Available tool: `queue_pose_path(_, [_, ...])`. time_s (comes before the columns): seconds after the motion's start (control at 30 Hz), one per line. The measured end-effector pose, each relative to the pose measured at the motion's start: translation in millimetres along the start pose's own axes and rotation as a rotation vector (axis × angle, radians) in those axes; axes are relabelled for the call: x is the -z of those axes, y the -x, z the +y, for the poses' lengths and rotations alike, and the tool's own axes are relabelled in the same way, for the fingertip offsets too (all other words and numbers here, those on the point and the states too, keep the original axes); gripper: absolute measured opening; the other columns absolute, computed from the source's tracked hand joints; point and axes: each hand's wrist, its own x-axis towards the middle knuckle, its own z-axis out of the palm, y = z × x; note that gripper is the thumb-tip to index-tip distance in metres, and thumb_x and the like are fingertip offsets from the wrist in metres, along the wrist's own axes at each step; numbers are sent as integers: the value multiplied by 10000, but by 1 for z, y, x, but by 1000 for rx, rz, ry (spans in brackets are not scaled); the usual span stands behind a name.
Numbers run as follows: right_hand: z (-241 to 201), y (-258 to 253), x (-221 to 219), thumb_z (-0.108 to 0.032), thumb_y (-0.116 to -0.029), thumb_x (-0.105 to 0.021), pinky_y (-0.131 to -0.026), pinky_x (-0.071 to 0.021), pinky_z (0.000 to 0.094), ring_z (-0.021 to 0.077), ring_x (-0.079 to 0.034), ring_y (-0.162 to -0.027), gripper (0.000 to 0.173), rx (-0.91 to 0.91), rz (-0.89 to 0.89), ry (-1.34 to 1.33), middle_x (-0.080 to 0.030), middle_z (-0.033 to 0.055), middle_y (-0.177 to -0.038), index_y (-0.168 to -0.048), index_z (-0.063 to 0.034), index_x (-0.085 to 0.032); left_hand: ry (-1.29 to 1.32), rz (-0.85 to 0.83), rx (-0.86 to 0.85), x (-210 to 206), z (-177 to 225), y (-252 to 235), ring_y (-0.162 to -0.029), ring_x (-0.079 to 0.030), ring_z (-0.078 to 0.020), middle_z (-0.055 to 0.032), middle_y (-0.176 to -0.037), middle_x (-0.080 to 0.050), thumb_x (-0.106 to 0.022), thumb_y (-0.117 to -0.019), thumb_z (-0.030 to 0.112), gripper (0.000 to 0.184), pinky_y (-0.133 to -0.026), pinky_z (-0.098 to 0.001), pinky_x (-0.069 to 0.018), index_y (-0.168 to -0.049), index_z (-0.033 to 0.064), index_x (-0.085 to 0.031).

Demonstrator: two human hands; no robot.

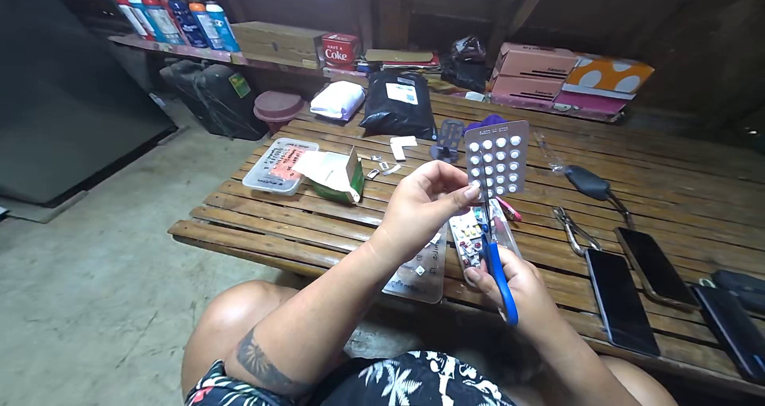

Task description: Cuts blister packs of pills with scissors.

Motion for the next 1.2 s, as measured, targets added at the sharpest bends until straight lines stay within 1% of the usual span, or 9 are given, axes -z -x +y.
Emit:
queue_pose_path(0.17, [2, -1, 2, -625, -890, -666, -517, -414, 150, -41, -482, -562, 451, 17, -3, 37, -535, -119, -674, -889, -175, -633, -73, -67, -25, 7, 4, -1, -843, -715, -147, -75, -945, -706, -634, -987, 58, 103, -796, -315, -621, -1084, 23, -636])
queue_pose_path(0.33, [3, -1, 1, -609, -891, -676, -516, -412, 138, -48, -480, -560, 442, 37, 1, 22, -539, -121, -673, -893, -169, -637, -70, -61, -28, 7, 3, -1, -834, -709, -136, -65, -936, -696, -622, -1003, 70, 76, -792, -304, -620, -1067, 29, -628])
queue_pose_path(0.5, [2, -1, 1, -593, -898, -676, -502, -390, 128, -54, -461, -546, 424, 21, -20, -29, -523, -126, -668, -887, -171, -628, -35, -62, -6, 6, 2, -1, -843, -714, -134, -64, -935, -694, -607, -1011, 68, 55, -800, -308, -622, -1052, 35, -623])
queue_pose_path(0.7, [2, 0, 1, -576, -903, -681, -509, -417, 125, -51, -488, -559, 404, 17, -65, -114, -540, -122, -678, -897, -176, -626, -66, -77, -8, 8, 3, -1, -835, -698, -126, -57, -921, -690, -594, -1019, 93, 64, -786, -300, -610, -1044, 46, -629])
queue_pose_path(0.93, [4, -1, 1, -591, -902, -687, -522, -445, 140, -30, -520, -581, 426, 38, -128, -211, -568, -108, -703, -922, -169, -632, -44, -103, 4, 10, 5, -1, -775, -663, -86, -32, -856, -672, -618, -992, 58, 19, -748, -246, -578, -974, 58, -626])
queue_pose_path(1.2, [3, 1, 0, -591, -914, -669, -545, -463, 129, -45, -531, -602, 433, 57, -137, -244, -561, -112, -718, -938, -163, -607, -10, -115, 54, 7, 3, -1, -743, -653, -74, -30, -829, -670, -617, -991, 48, 37, -713, -231, -569, -958, 57, -631])
